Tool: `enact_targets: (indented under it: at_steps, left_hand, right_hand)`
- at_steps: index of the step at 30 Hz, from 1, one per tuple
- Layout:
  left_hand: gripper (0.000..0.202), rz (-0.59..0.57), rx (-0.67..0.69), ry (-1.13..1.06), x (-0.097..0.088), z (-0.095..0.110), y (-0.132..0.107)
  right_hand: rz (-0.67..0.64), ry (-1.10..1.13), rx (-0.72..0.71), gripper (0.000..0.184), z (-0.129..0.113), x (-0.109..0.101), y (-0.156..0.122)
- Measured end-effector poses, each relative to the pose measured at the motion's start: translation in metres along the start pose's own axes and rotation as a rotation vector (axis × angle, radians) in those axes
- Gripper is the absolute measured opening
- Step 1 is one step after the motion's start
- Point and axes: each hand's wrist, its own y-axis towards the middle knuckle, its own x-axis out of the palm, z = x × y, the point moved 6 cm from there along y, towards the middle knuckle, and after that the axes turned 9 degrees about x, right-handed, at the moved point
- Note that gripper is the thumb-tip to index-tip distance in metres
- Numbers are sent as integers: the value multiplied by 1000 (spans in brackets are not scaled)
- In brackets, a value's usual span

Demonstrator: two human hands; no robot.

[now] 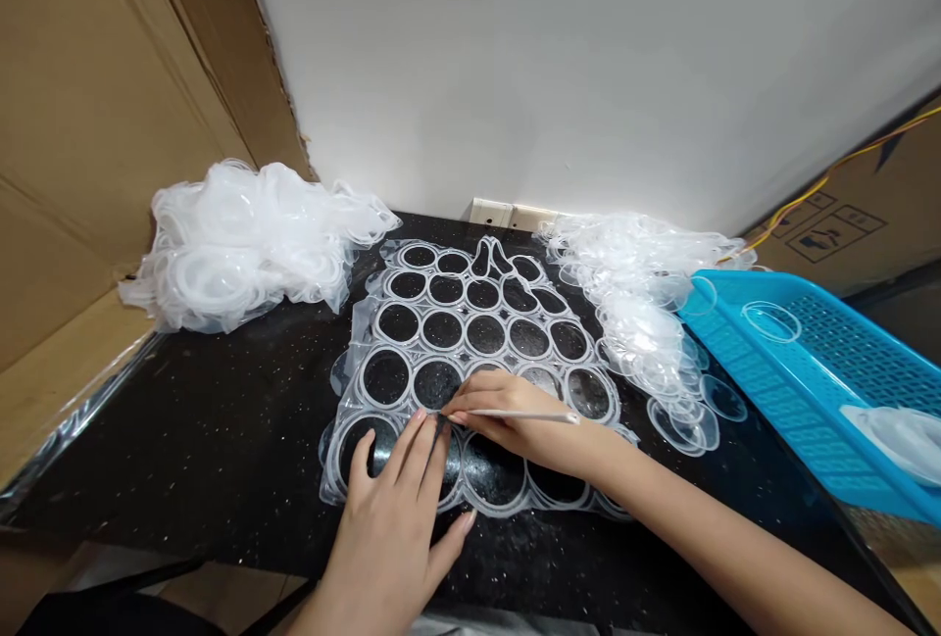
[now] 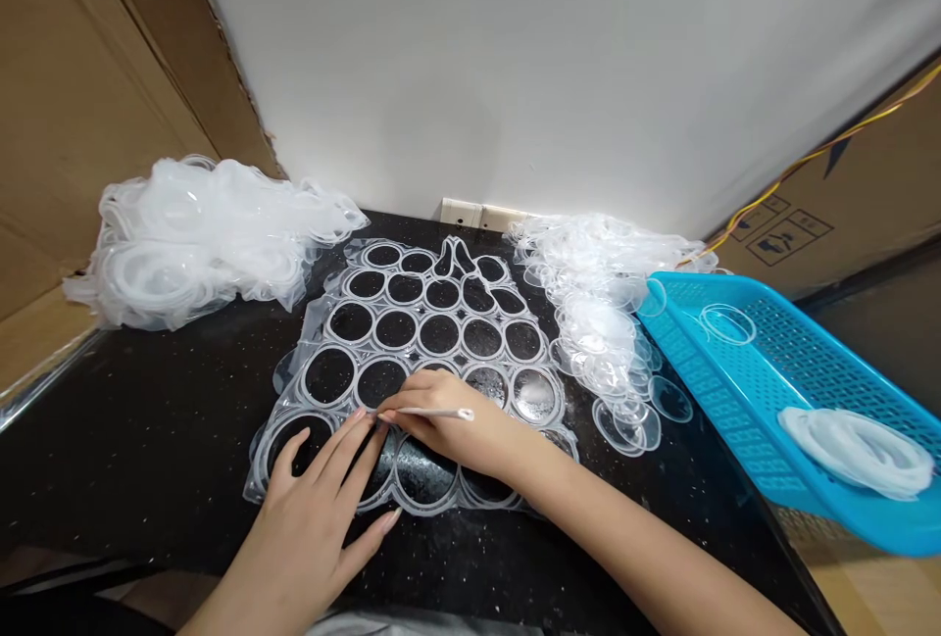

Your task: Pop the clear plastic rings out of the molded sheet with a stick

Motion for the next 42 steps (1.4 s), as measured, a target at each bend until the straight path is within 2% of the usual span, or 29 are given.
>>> enact_targets:
  at_steps: [7,13,21,25,32,35,38,42]
  left_hand:
    - [45,-31,-12,15,-1,0,1]
    - [46,-29,-5,18,1,1,-1]
    - [45,-25,2,20,2,-1,-2]
    - [45,-42,6,-8,3,0,-2]
    - [42,2,-92,-118,-1,-3,0]
    - [43,-3,-93,-116,-1,-4,0]
    - [43,3,-57,-91,0,-3,-1]
    - [43,3,-22,-54,0,-3,-4]
  right_hand:
    - [-28,-64,50,28,10,-12,-3]
    - [42,-181,6,28,14,-8,-8]
    - [115,-435,-198,30,3,10,-9]
    - [147,-447,-273,30,-3,13,-7]
    - [242,-349,-138,31,7,3,14]
    - [163,-229,-95,29,9,2,19]
    - [71,-4,-37,24,8,-9,14]
    - [206,213,216,23,21,-36,-11]
